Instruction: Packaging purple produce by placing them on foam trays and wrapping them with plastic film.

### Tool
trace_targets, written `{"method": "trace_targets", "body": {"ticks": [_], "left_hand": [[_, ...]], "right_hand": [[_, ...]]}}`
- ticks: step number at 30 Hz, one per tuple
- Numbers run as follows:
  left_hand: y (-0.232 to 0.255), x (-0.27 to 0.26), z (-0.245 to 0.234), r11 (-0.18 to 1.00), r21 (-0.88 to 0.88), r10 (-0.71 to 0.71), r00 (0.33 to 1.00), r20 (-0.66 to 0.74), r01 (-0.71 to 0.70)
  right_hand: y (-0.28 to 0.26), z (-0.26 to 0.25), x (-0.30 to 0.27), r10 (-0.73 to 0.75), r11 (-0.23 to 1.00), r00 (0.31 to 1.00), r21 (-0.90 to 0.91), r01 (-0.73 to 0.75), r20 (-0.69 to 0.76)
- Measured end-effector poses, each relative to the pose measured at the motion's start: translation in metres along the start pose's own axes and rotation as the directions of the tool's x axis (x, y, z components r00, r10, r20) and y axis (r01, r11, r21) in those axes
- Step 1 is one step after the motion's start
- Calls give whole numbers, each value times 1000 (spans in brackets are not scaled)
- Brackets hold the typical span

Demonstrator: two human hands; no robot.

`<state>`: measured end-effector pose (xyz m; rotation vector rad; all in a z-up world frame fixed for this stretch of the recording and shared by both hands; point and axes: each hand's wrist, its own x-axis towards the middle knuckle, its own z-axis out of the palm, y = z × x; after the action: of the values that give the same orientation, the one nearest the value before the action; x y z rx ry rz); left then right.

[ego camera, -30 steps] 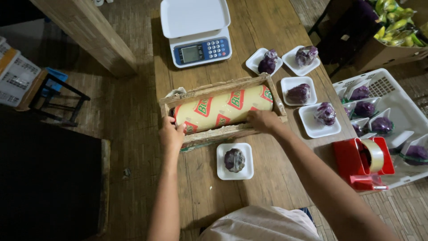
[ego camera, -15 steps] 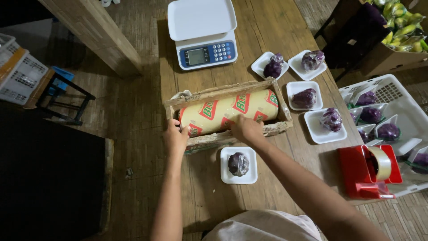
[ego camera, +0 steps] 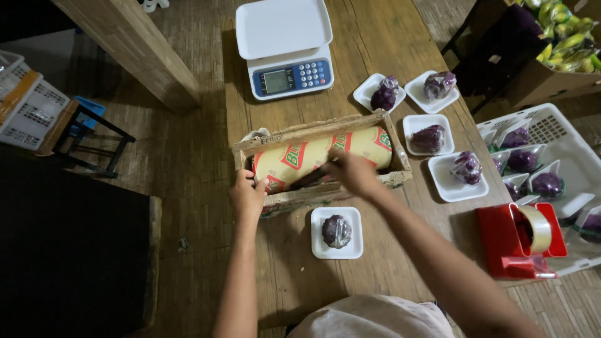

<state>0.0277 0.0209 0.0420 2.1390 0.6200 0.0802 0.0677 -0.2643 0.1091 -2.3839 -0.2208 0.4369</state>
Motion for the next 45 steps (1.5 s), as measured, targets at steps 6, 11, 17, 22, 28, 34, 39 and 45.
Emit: {"method": "trace_targets", "body": {"ticks": [6, 11, 17, 22, 28, 34, 39, 45], "left_hand": [[-39, 30, 18, 985, 79, 155, 987, -46, -151], [-51, 43, 28, 981, -147, 145, 983, 109, -129], [-45, 35, 19, 983, -149, 131, 981, 141, -110], [-52, 36, 21, 987, 18, 159, 980, 117, -162], [-26, 24, 9, 969, 195, 131, 985, 110, -150], [2, 19, 1, 992, 101, 63, 989, 135, -77], [-24, 71, 22, 1000, 0, 12, 989, 150, -12], [1, 100, 33, 909, 364, -259, 960, 107, 204]], "right_hand": [[52, -86, -100, 63, 886, 885, 434, 163, -461], [177, -52, -162, 619, 713, 692, 634, -298, -371], [299, 52, -164, 815, 219, 554, 976, -20, -172], [329, 48, -156, 712, 656, 618, 630, -415, -335], [189, -21, -112, 199, 978, 756, 81, -190, -623], [155, -32, -5, -169, 985, 799, -133, 113, -577], [145, -36, 19, -341, 909, 750, -404, 108, -567], [170, -37, 31, -435, 884, 693, -419, 207, -575]]}}
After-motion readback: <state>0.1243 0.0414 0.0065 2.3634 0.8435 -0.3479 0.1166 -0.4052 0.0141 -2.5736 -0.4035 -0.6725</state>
